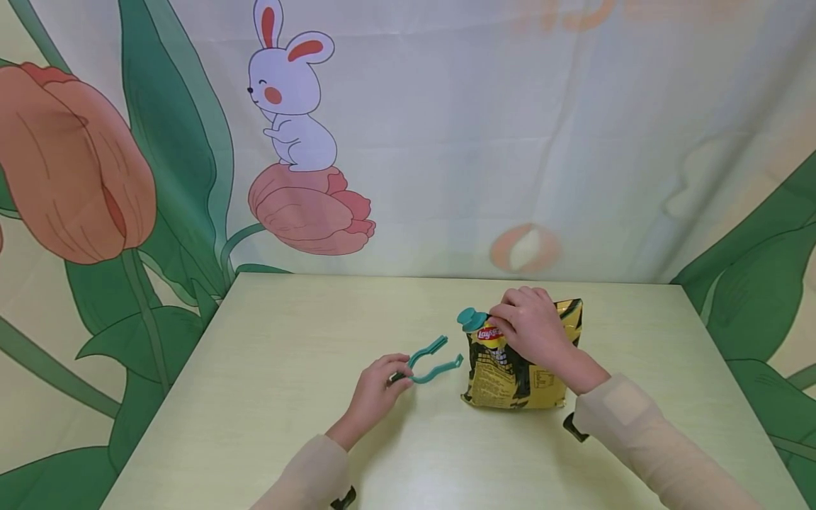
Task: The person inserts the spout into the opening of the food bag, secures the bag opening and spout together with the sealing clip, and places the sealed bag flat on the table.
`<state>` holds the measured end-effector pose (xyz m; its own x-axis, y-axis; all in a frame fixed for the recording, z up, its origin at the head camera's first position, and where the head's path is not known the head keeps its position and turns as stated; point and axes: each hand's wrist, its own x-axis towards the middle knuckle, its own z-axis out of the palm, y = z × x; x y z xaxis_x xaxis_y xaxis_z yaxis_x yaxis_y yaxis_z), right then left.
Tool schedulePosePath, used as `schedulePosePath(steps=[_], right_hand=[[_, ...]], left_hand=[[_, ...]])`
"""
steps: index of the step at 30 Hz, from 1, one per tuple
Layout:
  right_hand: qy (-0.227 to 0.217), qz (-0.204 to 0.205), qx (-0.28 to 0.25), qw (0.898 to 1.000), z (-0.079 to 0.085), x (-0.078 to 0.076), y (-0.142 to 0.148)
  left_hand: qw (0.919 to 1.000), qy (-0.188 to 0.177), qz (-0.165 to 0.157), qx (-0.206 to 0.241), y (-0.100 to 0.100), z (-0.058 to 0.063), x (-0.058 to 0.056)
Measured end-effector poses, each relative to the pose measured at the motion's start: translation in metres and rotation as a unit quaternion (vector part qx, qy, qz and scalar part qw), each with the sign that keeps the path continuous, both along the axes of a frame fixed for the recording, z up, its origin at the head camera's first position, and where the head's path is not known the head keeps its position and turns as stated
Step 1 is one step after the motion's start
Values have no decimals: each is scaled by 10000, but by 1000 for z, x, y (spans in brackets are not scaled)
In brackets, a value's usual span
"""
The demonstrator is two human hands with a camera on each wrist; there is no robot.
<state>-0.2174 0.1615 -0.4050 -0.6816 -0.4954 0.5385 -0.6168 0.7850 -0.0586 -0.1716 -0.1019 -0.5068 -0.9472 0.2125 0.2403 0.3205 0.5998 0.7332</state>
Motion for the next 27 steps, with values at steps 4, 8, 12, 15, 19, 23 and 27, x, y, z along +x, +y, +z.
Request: schedulePosePath(steps=[4, 8, 12, 15, 19, 23, 27], right_hand=[[7, 15, -8, 10000, -1, 0, 0], [-15, 13, -9, 10000, -2, -1, 1], [59, 40, -29, 10000, -3, -1, 1], [104, 56, -39, 9999, -2, -1, 1], [94, 50, -14, 9999, -2, -1, 1], [66, 55, -16, 10000, -2, -1, 1], [59, 62, -27, 10000, -3, -2, 2]], left_hand=[[10000, -20, 15, 27, 2, 2, -3], [9999, -34, 53, 138, 5, 4, -5], [9997, -44, 88, 218, 9, 8, -7], [9995, -41, 86, 292, 12, 10, -9], [9992, -55, 63, 389, 14, 11, -11], [9989, -105, 42, 463, 16, 11, -12], [9988, -118, 26, 468, 19, 12, -14]])
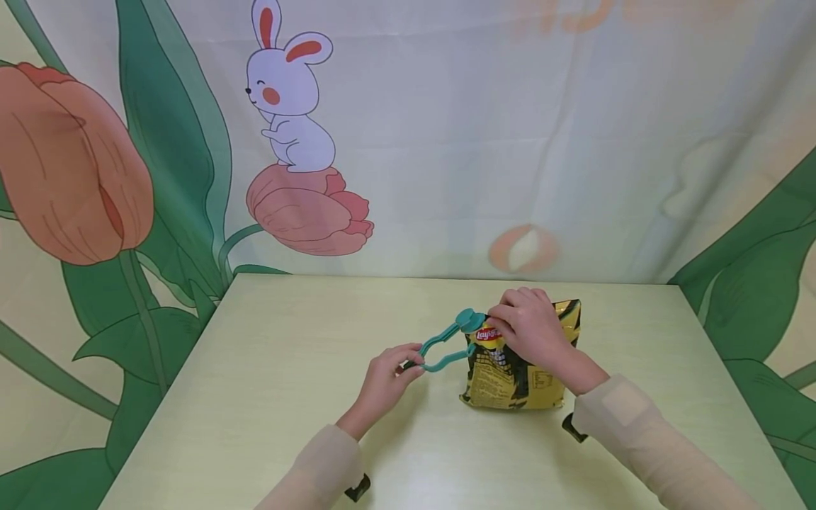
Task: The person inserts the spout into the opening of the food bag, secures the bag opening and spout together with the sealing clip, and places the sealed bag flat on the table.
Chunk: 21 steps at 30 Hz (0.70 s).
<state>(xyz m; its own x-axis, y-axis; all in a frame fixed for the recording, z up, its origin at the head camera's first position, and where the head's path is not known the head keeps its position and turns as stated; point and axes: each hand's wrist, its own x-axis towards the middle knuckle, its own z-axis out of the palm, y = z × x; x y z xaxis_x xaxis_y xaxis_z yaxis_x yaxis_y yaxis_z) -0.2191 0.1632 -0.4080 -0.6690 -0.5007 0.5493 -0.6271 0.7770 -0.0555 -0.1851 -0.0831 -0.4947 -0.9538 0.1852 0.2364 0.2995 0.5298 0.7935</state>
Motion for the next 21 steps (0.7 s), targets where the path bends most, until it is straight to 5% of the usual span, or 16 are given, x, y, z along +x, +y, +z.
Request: schedulePosePath(steps=[21], right_hand=[[-227, -25, -19, 9997, 2, 0, 0]], left_hand=[[9998, 138, -77, 142, 14, 4, -5]])
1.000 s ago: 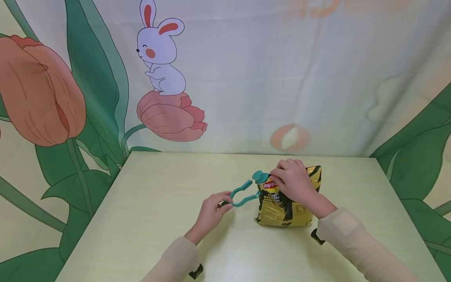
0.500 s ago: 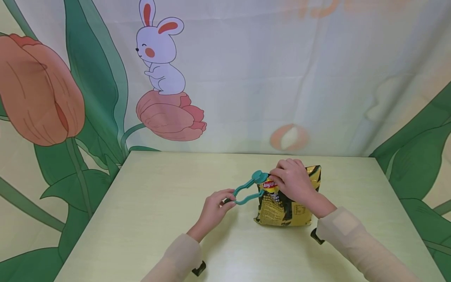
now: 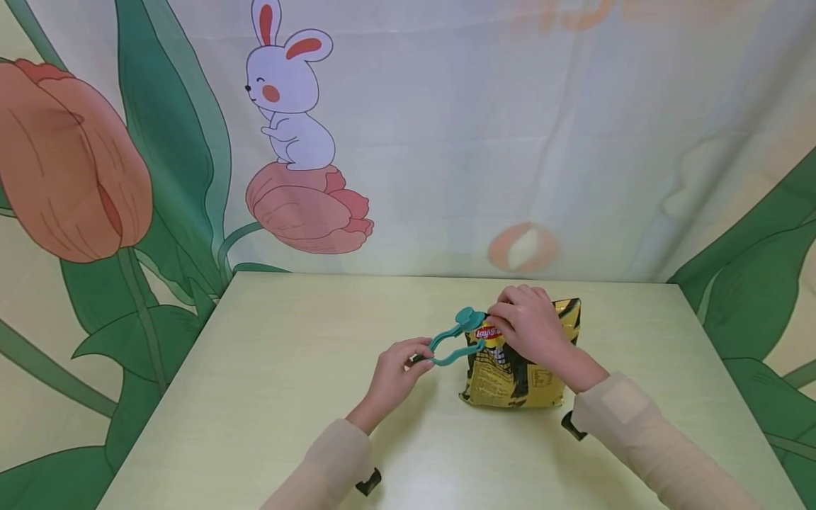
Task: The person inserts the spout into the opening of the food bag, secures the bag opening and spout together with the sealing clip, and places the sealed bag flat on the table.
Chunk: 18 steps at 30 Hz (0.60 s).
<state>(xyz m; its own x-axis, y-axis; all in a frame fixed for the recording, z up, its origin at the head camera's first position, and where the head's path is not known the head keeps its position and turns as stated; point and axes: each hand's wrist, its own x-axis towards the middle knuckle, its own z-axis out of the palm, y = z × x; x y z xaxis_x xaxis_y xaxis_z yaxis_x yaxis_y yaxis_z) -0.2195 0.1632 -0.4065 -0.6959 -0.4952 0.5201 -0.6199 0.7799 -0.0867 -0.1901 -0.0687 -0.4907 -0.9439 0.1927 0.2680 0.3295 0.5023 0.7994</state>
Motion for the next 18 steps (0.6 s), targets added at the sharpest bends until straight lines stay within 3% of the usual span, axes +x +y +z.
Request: schedulePosePath(steps=[18], right_hand=[[16, -41, -10, 10000, -1, -1, 0]], left_hand=[[9996, 96, -8, 271, 11, 4, -4]])
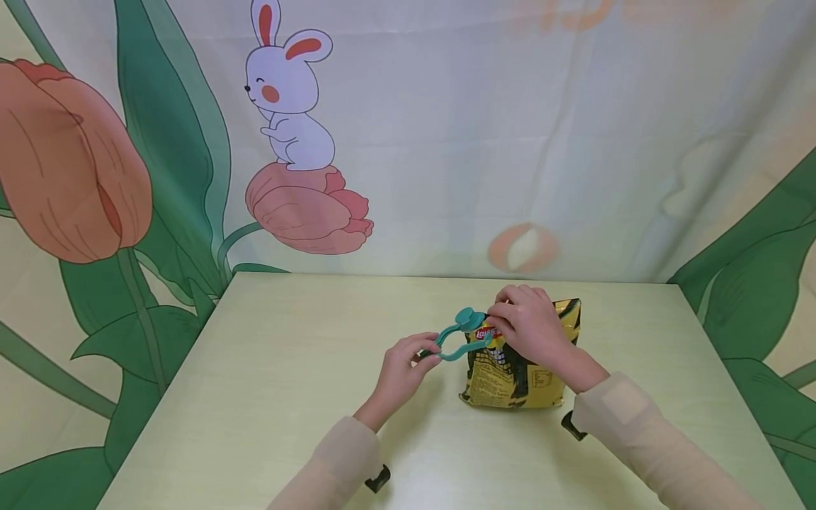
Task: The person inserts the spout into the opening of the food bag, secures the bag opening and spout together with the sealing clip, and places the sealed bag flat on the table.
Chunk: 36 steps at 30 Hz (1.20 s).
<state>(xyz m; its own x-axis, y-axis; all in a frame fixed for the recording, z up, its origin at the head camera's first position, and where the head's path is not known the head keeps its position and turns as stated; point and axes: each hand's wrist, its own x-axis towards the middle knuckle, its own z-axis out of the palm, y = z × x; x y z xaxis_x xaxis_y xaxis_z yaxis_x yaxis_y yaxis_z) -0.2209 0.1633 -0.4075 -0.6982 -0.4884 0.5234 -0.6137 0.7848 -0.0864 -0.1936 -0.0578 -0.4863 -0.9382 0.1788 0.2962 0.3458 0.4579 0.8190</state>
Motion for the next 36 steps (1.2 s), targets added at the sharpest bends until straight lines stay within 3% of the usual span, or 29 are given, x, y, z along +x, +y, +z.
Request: schedulePosePath(steps=[24, 36], right_hand=[[-11, 68, 90, 9999, 4, 1, 0], [-491, 416, 115, 9979, 9, -4, 4]], left_hand=[[9997, -14, -71, 255, 9, 9, -1], [9995, -66, -161, 277, 10, 9, -5]])
